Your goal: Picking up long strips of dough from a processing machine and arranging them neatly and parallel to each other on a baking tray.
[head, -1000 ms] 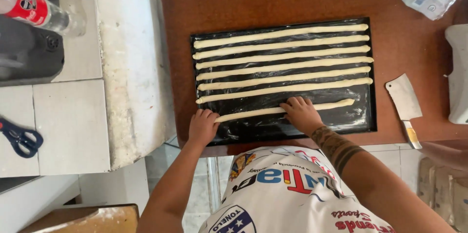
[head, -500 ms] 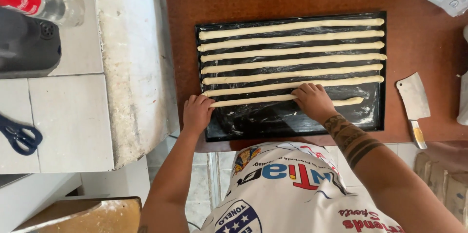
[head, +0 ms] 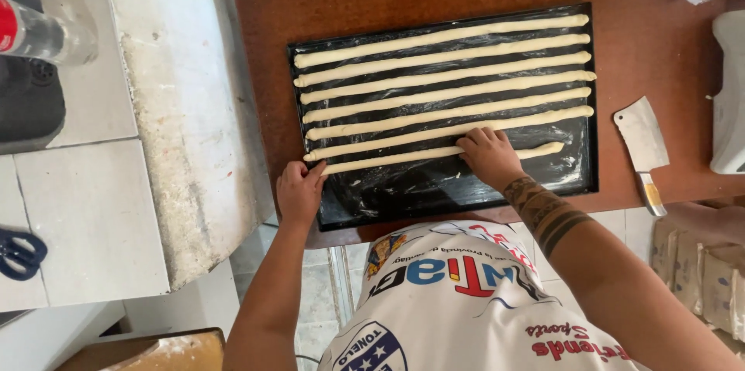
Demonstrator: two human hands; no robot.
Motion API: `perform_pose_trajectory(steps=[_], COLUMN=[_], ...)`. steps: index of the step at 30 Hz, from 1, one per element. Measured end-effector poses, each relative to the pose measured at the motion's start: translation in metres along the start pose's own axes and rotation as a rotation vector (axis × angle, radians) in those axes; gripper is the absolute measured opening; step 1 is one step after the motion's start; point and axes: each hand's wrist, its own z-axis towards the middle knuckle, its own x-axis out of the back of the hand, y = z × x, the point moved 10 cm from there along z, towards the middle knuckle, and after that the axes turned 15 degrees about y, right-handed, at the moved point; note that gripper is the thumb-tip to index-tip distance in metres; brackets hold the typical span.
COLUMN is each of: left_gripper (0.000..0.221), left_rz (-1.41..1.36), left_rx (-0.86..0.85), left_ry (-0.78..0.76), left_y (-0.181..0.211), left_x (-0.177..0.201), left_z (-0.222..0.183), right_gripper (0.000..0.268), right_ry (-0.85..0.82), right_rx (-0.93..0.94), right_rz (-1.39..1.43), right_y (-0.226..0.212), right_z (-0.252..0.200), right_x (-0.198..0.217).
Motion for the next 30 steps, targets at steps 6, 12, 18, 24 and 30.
perform_pose_trajectory(steps=[6, 12, 18, 24, 30], left_gripper=[0.026, 0.022, 0.026, 0.027, 0.043], left_rz=[0.064, 0.094, 0.149, 0.140, 0.211], left_rx=[-0.073, -0.088, -0.031, -0.033, 0.010], left_ry=[-0.079, -0.048, -0.070, -0.036, -0.025], left_y=[0.005, 0.000, 0.013, 0.017, 0.051], left_x=[0.008, 0.002, 0.015, 0.016, 0.032], left_z=[0.004, 0.005, 0.008, 0.006, 0.021], right_gripper=[0.033, 0.029, 0.039, 0.035, 0.041], right_ry=[-0.019, 0.012, -0.099, -0.063, -0.120], right_rx=[-0.128, -0.140, -0.228, -0.243, -0.289], right_rz=[-0.011, -0.037, -0.068, -0.102, -0.122], right_y=[0.030, 0.046, 0.079, 0.114, 0.147], right_z=[-0.029, -0.037, -0.068, -0.072, -0.104], right_x=[0.000, 0.005, 0.000, 0.007, -0.003])
